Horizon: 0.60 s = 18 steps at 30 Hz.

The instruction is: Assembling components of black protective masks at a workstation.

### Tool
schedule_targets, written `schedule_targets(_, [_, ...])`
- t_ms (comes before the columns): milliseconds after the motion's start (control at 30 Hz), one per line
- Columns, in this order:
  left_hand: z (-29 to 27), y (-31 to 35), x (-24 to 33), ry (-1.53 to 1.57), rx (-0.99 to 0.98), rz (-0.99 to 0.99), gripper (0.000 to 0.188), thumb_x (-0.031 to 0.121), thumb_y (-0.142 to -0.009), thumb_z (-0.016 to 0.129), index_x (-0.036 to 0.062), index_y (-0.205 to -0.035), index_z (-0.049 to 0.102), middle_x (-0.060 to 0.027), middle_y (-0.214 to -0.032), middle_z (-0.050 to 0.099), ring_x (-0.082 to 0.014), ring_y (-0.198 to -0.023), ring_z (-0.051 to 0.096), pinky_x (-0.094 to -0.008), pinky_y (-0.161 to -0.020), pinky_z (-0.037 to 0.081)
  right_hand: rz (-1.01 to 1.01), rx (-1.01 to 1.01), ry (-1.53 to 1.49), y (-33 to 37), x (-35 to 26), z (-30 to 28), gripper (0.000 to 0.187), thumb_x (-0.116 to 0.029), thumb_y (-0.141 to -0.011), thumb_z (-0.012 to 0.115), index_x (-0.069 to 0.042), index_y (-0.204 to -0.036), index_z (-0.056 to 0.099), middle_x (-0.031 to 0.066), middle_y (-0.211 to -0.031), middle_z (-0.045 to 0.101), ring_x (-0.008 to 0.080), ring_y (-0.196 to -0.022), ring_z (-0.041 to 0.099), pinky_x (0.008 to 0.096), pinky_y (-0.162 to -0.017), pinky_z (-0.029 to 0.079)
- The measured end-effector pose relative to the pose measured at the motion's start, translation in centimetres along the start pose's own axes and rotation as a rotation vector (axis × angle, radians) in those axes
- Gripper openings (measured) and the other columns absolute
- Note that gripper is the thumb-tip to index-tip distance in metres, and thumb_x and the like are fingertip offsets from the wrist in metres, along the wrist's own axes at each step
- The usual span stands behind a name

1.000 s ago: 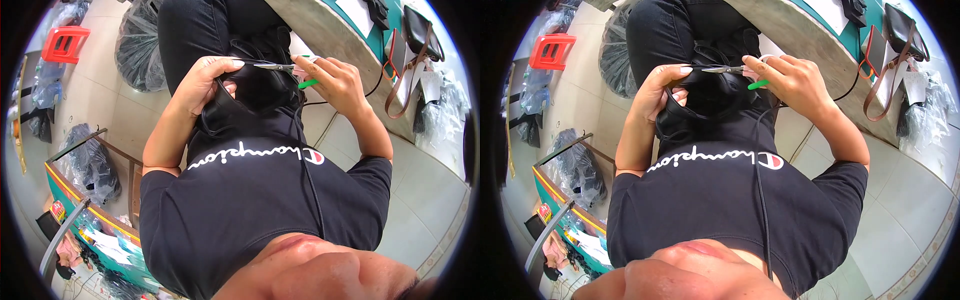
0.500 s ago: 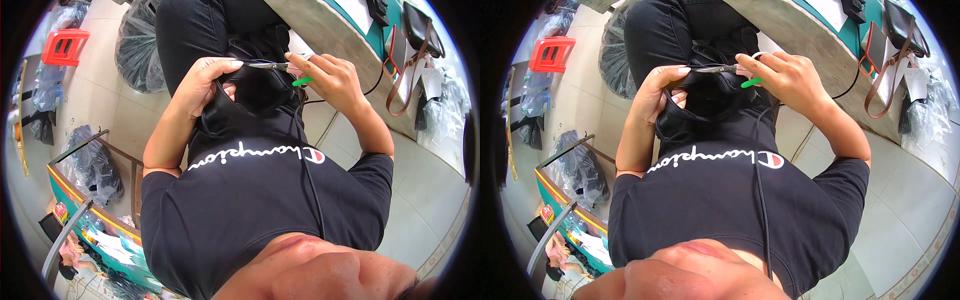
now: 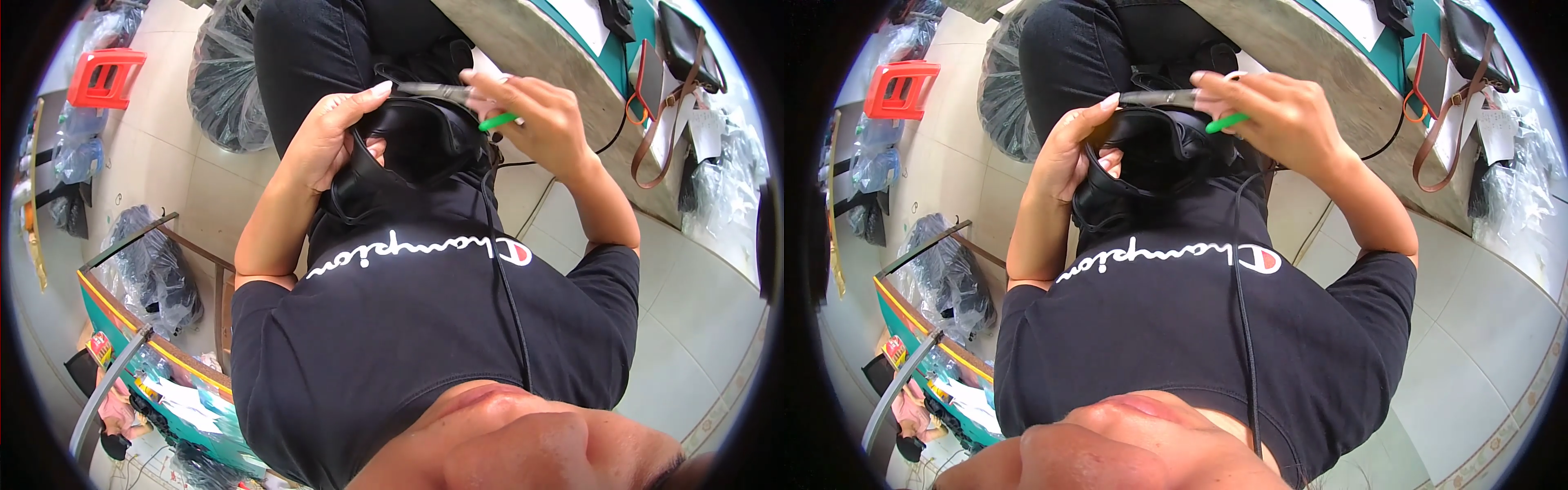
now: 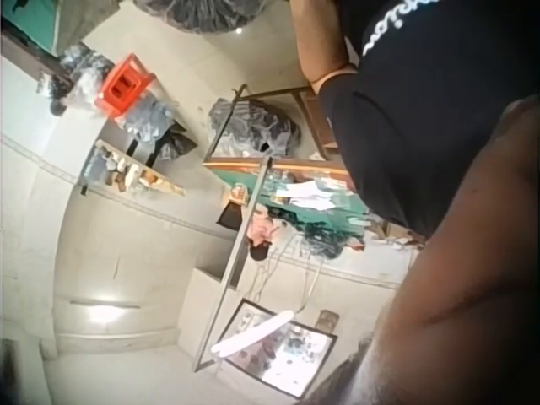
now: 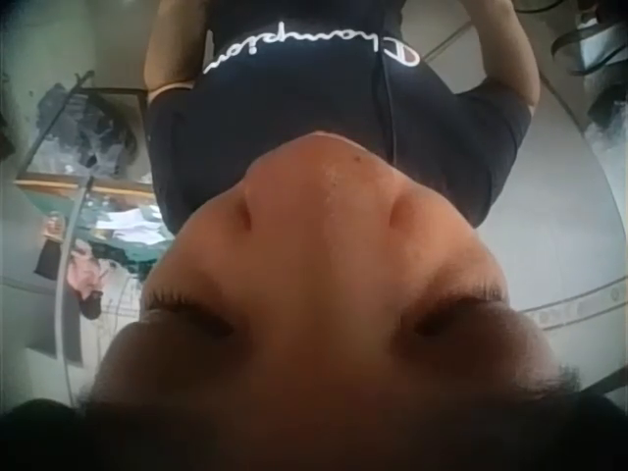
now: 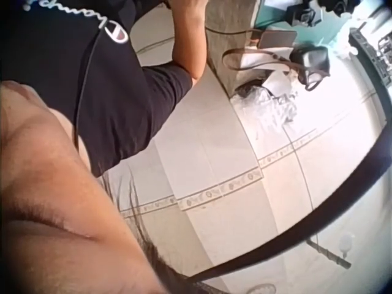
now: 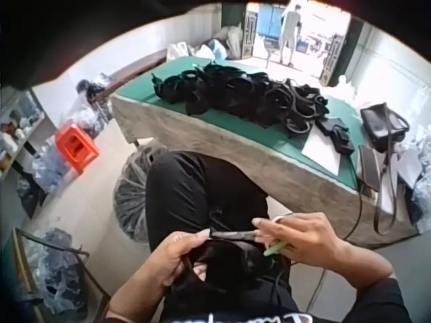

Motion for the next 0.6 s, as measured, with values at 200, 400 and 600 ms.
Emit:
schedule_targets(200, [-0.3,0.1,0.3,0.003,0.031,0.009,0.04,0.033,-0.096,0.053,-0.0028,-0.081,0.063,-0.0057,-0.059,0.057,-0.0115,-0.044,0.05,-0.0241,-0.044,0.046,0.485,0.175,0.116,2.4,7.5,-3.9,0.042,-0.009,-0.074,0.073,-0.01,-0.116,0.065,0.0086,-0.093,0.071,0.0152,-0.074,0.067,0.0266,-0.067,0.052])
schedule_targets(400, [-0.5,-0.1,0.2,0.014,-0.015,-0.006,0.047,0.037,-0.097,0.047,-0.005,-0.086,0.064,-0.0061,-0.059,0.056,-0.0118,-0.044,0.05,-0.0229,-0.044,0.046,0.854,-0.003,0.53,7.5,19.8,-9.5,0.035,-0.038,-0.079,0.071,-0.01,-0.101,0.069,0.0155,-0.092,0.069,0.0257,-0.084,0.069,0.0365,-0.075,0.05])
schedule_targets(600, [-0.2,0.5,1.6,-0.204,-0.044,0.076,0.052,0.038,-0.101,0.037,-0.0075,-0.109,0.062,-0.0037,-0.063,0.058,-0.0069,-0.042,0.044,-0.0198,-0.042,0.041,1.01,-0.18,0.456,10.5,25.4,-8.7,0.039,-0.035,-0.081,0.069,-0.009,-0.111,0.067,0.013,-0.085,0.07,0.0191,-0.078,0.067,0.0315,-0.072,0.048])
Point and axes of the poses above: each hand's wrist, its own y-axis away from the middle knuckle, its own z-axis out of the palm, x = y × z, the point moved 9 cm from there along -y, towards the middle knuckle
